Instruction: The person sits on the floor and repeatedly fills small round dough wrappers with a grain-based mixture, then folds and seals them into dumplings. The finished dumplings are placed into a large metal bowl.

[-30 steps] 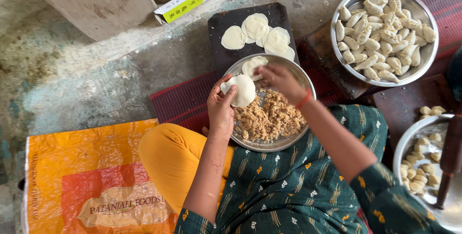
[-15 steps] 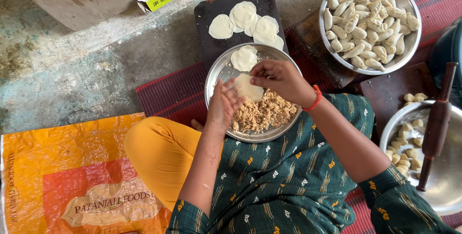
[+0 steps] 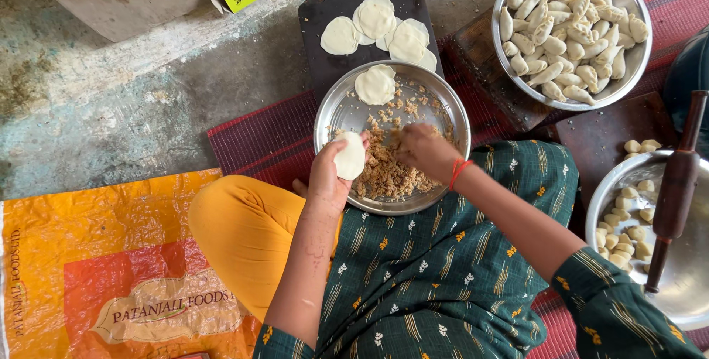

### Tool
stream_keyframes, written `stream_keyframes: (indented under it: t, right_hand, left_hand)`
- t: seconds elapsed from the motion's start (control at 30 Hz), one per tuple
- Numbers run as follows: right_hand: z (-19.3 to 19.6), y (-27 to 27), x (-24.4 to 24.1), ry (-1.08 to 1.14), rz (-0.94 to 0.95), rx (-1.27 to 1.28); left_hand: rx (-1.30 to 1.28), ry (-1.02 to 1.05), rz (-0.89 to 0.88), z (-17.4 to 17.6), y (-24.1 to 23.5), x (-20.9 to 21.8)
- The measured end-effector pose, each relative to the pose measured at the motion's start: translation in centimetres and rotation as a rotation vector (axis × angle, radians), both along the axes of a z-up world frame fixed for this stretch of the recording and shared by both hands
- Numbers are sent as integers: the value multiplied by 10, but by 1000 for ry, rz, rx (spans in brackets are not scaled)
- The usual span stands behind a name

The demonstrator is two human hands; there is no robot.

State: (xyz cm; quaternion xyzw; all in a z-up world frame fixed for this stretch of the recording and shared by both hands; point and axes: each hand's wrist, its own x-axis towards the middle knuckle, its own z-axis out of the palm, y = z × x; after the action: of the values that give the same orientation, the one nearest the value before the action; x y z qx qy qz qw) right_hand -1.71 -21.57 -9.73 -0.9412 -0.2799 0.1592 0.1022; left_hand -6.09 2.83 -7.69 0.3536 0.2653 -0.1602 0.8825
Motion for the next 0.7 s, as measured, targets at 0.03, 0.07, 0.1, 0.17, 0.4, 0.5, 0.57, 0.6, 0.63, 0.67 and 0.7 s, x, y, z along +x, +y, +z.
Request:
stream_keyframes:
  t: [0.03, 0.07, 0.1, 0.17, 0.4, 0.5, 0.57, 0.6, 0.63, 0.67, 0.7]
  right_hand:
    - [-3, 0, -8, 14, 15, -24]
    - [-4, -2, -15, 27, 31, -48]
    - [-4, -2, -20, 38, 47, -70]
    - [-1, -2, -24, -167, 143, 26]
    - [-12, 3, -29, -321, 173, -44]
    - [-13, 1, -17, -185, -2, 71]
    - [-6, -3, -1, 32, -236, 108]
    - [-3, -5, 5, 141, -349, 127]
    - [0, -7, 9, 129, -312, 168]
    - [4, -11, 13, 118, -274, 209]
    - [5, -15, 12, 111, -236, 248]
  left_hand:
    - [59, 27, -9, -3, 0, -4]
    - [102, 30, -18, -6, -1, -7]
    - [147, 31, -27, -8, -3, -8]
    - [134, 28, -12, -9, -4, -11]
    - [430, -172, -40, 10, -15, -20]
    - [1089, -736, -81, 27, -14, -27]
    - [1309, -1004, -60, 39, -10, -28]
    - [1297, -1030, -38, 43, -8, -27]
    - [1287, -1055, -16, 46, -6, -26]
    - [1167, -859, -61, 47, -6, -22]
    - [1039, -663, -108, 45, -7, -20]
